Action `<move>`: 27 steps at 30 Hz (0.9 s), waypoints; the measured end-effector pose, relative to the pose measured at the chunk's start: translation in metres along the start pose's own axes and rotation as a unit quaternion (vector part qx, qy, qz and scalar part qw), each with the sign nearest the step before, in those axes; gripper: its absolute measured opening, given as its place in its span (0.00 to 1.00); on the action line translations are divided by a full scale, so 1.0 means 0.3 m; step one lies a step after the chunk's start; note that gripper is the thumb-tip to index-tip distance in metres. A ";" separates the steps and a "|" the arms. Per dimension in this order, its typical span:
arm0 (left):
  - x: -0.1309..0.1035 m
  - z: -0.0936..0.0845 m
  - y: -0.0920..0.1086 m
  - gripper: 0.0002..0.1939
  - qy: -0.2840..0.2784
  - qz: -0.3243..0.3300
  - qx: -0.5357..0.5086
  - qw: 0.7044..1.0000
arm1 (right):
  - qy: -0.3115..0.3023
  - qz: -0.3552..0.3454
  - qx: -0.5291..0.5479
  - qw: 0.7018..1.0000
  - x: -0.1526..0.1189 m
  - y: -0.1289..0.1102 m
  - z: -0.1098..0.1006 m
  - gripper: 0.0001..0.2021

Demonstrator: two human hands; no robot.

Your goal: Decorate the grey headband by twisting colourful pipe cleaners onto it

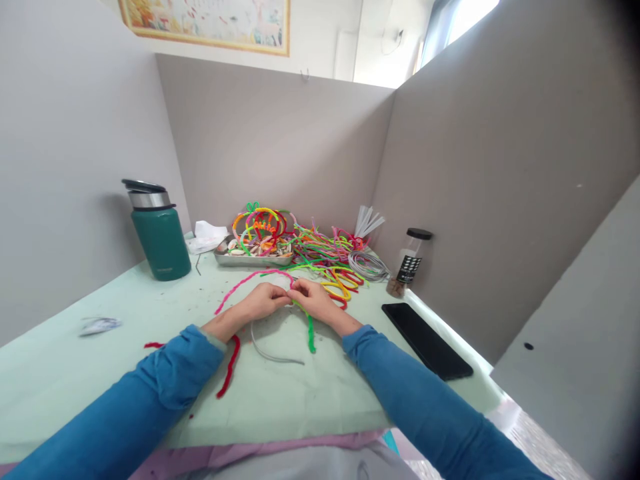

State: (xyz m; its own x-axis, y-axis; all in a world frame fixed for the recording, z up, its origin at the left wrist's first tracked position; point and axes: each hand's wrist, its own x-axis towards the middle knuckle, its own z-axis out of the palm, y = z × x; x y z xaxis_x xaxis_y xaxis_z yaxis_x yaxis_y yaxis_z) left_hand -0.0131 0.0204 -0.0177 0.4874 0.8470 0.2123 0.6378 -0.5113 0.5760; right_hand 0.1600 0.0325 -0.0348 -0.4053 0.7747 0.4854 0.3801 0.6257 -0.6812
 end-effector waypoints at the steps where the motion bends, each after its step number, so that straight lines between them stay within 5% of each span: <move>1: 0.000 0.000 0.000 0.19 0.000 0.001 0.000 1.000 | 0.001 -0.001 0.001 1.000 0.001 0.001 0.000 0.09; 18: -0.005 -0.004 -0.005 0.19 -0.014 -0.011 -0.068 0.998 | -0.002 0.004 0.027 1.000 -0.002 -0.007 -0.001 0.07; 27: -0.013 -0.005 0.036 0.16 -0.003 0.038 0.042 0.998 | -0.003 -0.039 -0.020 0.999 -0.008 -0.004 -0.002 0.07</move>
State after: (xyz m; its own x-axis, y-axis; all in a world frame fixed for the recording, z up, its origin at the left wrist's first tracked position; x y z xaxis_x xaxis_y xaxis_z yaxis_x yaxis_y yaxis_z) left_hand -0.0089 0.0119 -0.0112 0.5390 0.8050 0.2477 0.6469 -0.5841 0.4903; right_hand 0.1610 0.0300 -0.0347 -0.4396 0.7234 0.5324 0.3804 0.6869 -0.6192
